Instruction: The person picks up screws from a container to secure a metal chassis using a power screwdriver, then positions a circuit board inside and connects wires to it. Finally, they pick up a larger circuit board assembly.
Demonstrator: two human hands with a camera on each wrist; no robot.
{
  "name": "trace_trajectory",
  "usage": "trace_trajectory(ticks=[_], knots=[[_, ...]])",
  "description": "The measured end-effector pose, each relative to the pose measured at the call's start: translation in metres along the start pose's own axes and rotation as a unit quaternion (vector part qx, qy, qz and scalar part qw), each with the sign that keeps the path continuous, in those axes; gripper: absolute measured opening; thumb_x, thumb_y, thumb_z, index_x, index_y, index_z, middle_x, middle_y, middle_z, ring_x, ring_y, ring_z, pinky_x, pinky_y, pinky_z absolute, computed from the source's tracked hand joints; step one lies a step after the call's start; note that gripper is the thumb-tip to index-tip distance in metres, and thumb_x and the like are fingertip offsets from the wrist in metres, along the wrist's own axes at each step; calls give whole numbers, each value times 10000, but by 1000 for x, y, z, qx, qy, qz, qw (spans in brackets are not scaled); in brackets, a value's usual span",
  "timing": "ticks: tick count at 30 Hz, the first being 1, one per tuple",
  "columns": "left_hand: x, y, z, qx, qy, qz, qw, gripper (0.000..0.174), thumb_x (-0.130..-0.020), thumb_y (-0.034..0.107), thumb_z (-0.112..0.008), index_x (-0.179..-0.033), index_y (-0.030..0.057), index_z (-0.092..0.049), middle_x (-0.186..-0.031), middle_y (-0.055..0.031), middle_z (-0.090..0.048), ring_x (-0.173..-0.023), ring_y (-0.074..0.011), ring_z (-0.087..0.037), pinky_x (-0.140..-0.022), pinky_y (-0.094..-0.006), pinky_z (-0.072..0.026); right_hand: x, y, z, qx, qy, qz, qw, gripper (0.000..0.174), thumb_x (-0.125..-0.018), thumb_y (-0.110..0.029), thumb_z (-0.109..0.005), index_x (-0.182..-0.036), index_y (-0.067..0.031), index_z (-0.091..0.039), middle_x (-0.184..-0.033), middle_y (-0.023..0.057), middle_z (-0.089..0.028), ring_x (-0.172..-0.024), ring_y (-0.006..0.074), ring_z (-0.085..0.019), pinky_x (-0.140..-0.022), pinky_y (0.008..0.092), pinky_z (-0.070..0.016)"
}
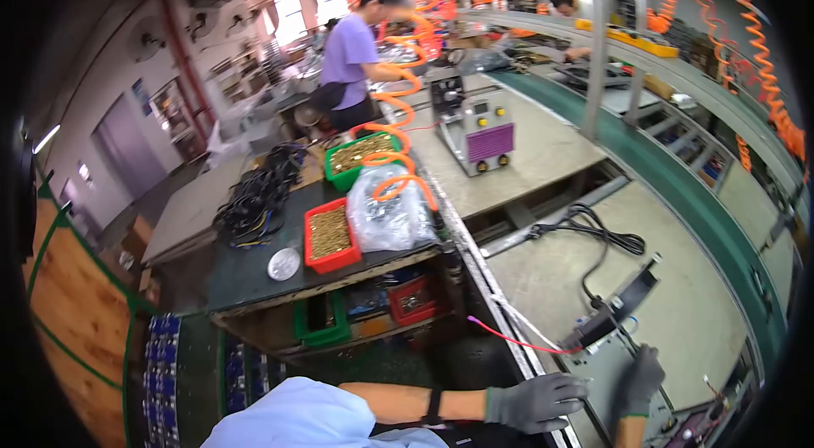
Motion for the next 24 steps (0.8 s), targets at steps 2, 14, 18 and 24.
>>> trace_trajectory(ticks=[2, 14, 18, 24], knots=[[36, 6, 49, -41, 66, 58, 995, 331, -894, 210, -701, -1157, 30, -612, -1278, -206, -597, -1157, -397, -602, -985, -504, -502, -11, 5, 7, 4, 28, -3, 1000, 177, -917, -37, -524, -1057, -82, -622, -956, 143, -627, -790, 376, -665, -638, 484, -517], [323, 55, 394, -495, 347, 455, 654, 125, -911, 102, -627, -1011, 59, -688, -978, -151, -701, -943, -349, -681, -861, -429, -540, -47, 47, -45, -199, -72, -73, 975, 134, -868, -36, -613, -927, 57, -689, -967, 209, -640, -908, 361, -638, -855, 410, -506], [461, 119, 422, -576, 418, 479, 514, 141, -904, 99, -617, -1008, 44, -696, -1001, -159, -694, -926, -345, -680, -863, -422, -535, -28, 89, -60, -120, -142, 33, 982, 367, -934, -159, -619, -1266, -4, -625, -1150, 218, -673, -1040, 376, -661, -911, 452, -523], [615, 282, 384, -667, 378, 613, 189, 221, -803, 109, -645, -1020, 80, -667, -1054, -169, -641, -1024, -344, -642, -903, -463, -519, -11, -6, 22, 123, -286, 9, 950, 523, -994, -208, -487, -1505, -97, -461, -1307, 181, -640, -1110, 390, -673, -898, 518, -558]])
Point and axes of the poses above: each hand's wrist, its own x-axis away from the middle knuckle, its own z-axis out of the back of the hand, y = z × x, the point moved 5 cm from there along -x, towards the middle knuckle
